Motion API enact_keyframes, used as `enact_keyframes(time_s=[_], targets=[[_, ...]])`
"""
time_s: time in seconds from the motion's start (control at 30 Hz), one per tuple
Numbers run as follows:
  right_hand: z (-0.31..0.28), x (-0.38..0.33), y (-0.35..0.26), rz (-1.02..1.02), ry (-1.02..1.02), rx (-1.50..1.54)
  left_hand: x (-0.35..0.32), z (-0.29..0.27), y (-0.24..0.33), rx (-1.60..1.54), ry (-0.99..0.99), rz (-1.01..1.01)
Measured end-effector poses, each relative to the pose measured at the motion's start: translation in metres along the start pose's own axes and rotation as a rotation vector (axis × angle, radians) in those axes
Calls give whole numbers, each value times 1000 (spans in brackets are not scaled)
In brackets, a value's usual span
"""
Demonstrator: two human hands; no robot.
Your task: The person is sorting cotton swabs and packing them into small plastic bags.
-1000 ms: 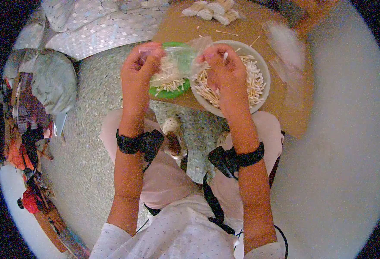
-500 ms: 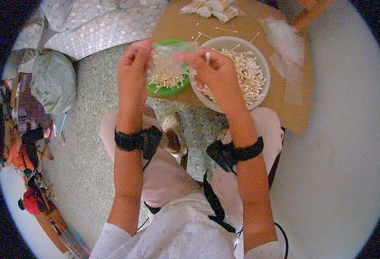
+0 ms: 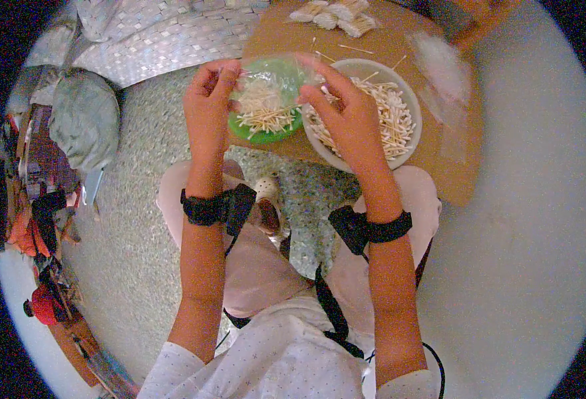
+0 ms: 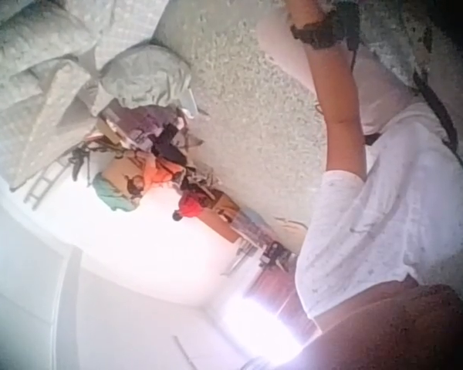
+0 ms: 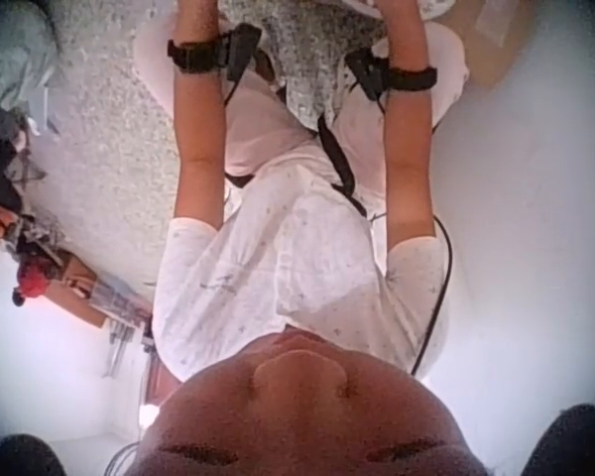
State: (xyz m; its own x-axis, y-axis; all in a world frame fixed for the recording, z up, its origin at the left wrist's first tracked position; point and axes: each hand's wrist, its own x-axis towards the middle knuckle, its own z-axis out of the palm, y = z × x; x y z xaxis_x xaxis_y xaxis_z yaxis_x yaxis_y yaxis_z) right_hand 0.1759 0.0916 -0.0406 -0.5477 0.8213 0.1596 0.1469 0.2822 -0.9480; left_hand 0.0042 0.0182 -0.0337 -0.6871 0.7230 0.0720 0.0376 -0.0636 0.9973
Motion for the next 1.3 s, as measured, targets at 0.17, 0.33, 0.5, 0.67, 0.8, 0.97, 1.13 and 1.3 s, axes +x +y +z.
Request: enact_keyframes(time_s=[0.17,0.33,0.5,0.67,0.8,0.97,1.13,1.3], targets=[[-2,2,25,45,60,-80,0,-2,-6,82,-35,22],[9,-1,11,134,116,-7,11,-5,-30,189,27,230],[8,2,21,149,117,-102,13,-16,-17,271,-41,332],[20,3,26,76,75,-194,-1,-3,-23,714,-282,665],[25,2,35,-14,21,-101,-8,11,-32,693,-389,590],[24,-2,27,-131,-14,-283,-6,14,-31,753,-354,510],[25,-2,25,-90,14,-318,-15,15,-19,750,-341,446],[23,-1,14,130,57,-73,-8,9,-19,756,-269,443]])
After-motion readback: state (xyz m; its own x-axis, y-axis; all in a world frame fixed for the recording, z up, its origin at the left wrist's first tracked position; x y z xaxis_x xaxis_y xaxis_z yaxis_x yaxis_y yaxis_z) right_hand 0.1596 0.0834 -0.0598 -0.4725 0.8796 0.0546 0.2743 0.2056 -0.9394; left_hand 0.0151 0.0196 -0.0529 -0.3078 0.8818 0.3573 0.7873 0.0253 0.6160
